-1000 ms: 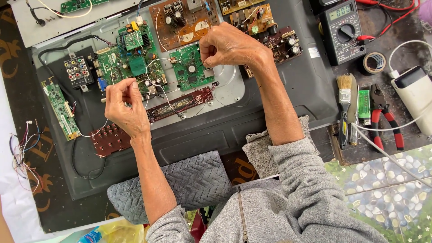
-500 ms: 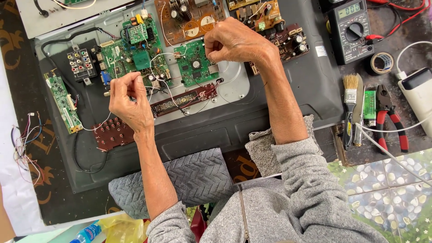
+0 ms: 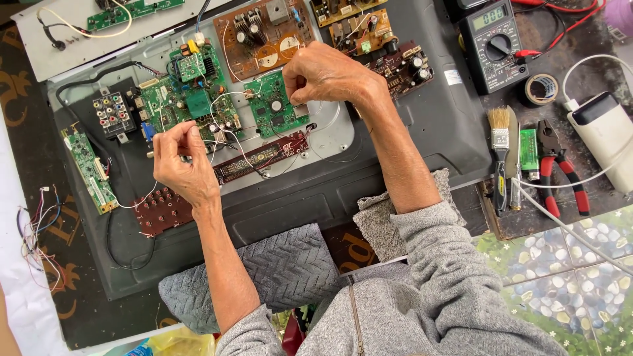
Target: Connecting and routing thin wires on the internal circuit boards of a disassembled television.
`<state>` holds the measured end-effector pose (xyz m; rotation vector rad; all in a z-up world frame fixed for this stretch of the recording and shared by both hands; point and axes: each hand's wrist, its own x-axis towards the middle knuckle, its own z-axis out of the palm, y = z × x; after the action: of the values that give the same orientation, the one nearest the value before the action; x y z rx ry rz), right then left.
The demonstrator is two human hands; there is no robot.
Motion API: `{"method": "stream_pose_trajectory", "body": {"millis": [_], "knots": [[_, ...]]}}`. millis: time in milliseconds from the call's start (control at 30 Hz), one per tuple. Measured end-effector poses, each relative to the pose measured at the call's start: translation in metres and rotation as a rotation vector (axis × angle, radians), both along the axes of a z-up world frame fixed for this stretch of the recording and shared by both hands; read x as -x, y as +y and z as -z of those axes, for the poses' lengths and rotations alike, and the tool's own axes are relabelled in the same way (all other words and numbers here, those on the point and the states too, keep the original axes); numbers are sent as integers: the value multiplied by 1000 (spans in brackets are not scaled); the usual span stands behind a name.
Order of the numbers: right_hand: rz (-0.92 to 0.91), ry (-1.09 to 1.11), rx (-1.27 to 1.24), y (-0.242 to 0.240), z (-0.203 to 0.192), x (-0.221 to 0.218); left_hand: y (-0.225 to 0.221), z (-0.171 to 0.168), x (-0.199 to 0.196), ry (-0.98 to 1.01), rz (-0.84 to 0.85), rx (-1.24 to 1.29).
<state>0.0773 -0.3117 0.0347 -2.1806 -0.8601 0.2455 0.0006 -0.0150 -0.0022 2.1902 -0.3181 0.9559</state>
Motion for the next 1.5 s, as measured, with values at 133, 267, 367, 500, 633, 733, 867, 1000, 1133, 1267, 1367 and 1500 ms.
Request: {"method": "stream_pose_trajectory", "body": {"millis": [133, 267, 367, 500, 633, 733, 867, 1000, 1133, 1267, 1367, 1500], "knots": [[29, 11, 3, 1, -1, 0, 1, 4, -1, -2, -14, -8], [24, -46, 16, 0, 5, -2, -1, 2, -2, -64, -37, -46], [26, -42, 44, 0, 7, -2, -3, 0, -2, -76, -51, -49], [-29, -63, 29, 1, 16, -5, 1, 7, -2, -74, -23, -33], [-54, -40, 89, 5, -1, -3, -3, -14, -3, -159, -119, -74], [-41, -33, 131, 6, -7, 0, 5, -15, -1, -174, -128, 17], [11, 7, 162, 8, -13, 3, 24, -16, -2, -158, -167, 193], [23, -51, 229, 5, -10, 4, 44, -10, -6, -180, -226, 243], [29, -6, 233, 3, -3, 1, 59, -4, -6, -128, -320, 266], [74, -7, 254, 1, -3, 2, 72, 1, -7, -12, -407, 267], [75, 11, 242, 4, -10, 8, 80, 7, -13, 89, -439, 204], [32, 42, 216, 2, -4, 8, 82, 22, -19, 214, -445, -75]]}}
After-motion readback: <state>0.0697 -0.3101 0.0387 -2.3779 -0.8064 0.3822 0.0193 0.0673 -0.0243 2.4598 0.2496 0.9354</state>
